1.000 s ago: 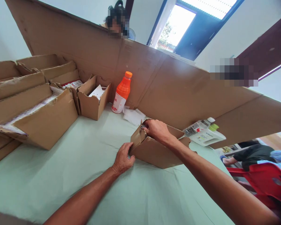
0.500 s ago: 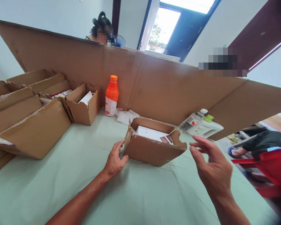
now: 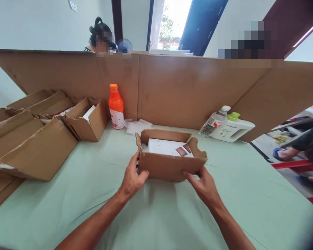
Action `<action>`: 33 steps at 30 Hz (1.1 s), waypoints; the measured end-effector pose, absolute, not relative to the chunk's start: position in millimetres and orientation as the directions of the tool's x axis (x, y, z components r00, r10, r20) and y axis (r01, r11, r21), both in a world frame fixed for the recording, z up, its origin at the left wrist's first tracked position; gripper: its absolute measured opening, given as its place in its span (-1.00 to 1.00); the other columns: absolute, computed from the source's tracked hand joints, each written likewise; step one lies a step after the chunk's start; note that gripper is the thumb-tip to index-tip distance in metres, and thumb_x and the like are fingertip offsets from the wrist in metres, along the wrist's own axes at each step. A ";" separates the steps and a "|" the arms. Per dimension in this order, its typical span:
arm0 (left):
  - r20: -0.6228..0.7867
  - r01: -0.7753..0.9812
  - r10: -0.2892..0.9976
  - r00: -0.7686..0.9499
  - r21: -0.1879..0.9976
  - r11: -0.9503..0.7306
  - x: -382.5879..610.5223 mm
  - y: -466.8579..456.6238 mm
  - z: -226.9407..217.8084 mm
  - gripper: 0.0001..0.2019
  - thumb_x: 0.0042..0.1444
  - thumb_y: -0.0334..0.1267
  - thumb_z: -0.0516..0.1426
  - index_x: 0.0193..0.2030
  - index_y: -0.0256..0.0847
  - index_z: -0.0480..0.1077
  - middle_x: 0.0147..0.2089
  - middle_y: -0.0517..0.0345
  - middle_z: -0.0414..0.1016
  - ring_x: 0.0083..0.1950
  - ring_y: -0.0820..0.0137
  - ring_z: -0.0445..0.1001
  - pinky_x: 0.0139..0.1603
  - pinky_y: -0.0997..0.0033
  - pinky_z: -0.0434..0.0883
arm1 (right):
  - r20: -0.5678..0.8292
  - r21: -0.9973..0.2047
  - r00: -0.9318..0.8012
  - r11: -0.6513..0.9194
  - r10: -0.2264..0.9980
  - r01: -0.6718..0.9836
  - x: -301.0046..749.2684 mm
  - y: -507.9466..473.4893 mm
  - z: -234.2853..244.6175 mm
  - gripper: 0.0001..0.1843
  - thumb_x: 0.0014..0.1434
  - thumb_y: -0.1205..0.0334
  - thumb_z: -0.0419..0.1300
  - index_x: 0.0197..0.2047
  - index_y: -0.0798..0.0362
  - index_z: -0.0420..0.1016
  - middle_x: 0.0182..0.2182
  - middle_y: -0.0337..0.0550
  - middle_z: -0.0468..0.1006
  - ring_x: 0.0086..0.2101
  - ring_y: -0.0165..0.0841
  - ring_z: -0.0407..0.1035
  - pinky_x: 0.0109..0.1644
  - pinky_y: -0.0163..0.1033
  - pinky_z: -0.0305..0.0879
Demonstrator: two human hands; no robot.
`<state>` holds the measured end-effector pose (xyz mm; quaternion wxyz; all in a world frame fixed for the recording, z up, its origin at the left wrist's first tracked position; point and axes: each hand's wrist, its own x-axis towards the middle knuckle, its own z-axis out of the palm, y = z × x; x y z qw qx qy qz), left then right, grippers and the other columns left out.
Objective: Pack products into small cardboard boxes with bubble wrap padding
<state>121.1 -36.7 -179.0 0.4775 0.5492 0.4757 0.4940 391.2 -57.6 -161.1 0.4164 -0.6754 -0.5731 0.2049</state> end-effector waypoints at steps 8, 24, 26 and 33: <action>0.084 0.081 0.995 0.050 0.993 -0.088 93.4 -113.6 -191.3 -0.28 0.05 -0.35 0.19 0.40 -0.16 0.17 0.29 -0.10 0.38 0.35 0.04 0.32 0.36 -0.03 0.30 | 0.195 -0.800 0.246 0.009 0.949 0.600 375.6 -113.2 -167.8 -0.46 0.04 -0.22 0.30 -0.10 0.03 0.49 -0.18 0.05 0.68 -0.16 -0.04 0.57 -0.12 -0.06 0.51; 0.187 0.241 0.951 -0.248 0.962 -0.127 21.1 -159.8 -216.4 -0.19 0.05 -0.39 0.14 0.48 -0.12 0.05 0.42 -0.12 0.26 0.44 0.01 0.25 0.44 -0.13 0.23 | 0.156 -0.767 -0.034 0.143 0.987 0.626 296.3 -77.2 -174.4 -0.44 0.09 -0.28 0.23 -0.07 0.00 0.50 -0.10 0.04 0.69 -0.07 0.05 0.57 -0.09 0.02 0.56; 0.186 0.235 0.949 -0.255 0.964 -0.125 15.5 -158.8 -215.5 -0.20 0.06 -0.39 0.13 0.48 -0.11 0.05 0.42 -0.10 0.26 0.44 0.02 0.24 0.44 -0.11 0.24 | 0.150 -0.762 -0.050 0.148 0.987 0.631 290.5 -76.4 -175.2 -0.45 0.10 -0.27 0.24 -0.05 0.01 0.50 -0.09 0.04 0.68 -0.07 0.03 0.57 -0.09 0.01 0.56; 0.199 0.282 0.940 -0.276 0.952 -0.119 -0.2 -170.9 -213.9 -0.15 0.04 -0.42 0.13 0.50 -0.07 -0.01 0.44 -0.07 0.23 0.47 0.02 0.19 0.45 -0.13 0.21 | 0.118 -0.810 -0.120 0.165 0.986 0.562 267.7 -56.3 -170.7 -0.41 0.13 -0.23 0.28 0.05 0.03 0.47 0.02 0.09 0.63 0.01 0.01 0.52 0.03 0.02 0.51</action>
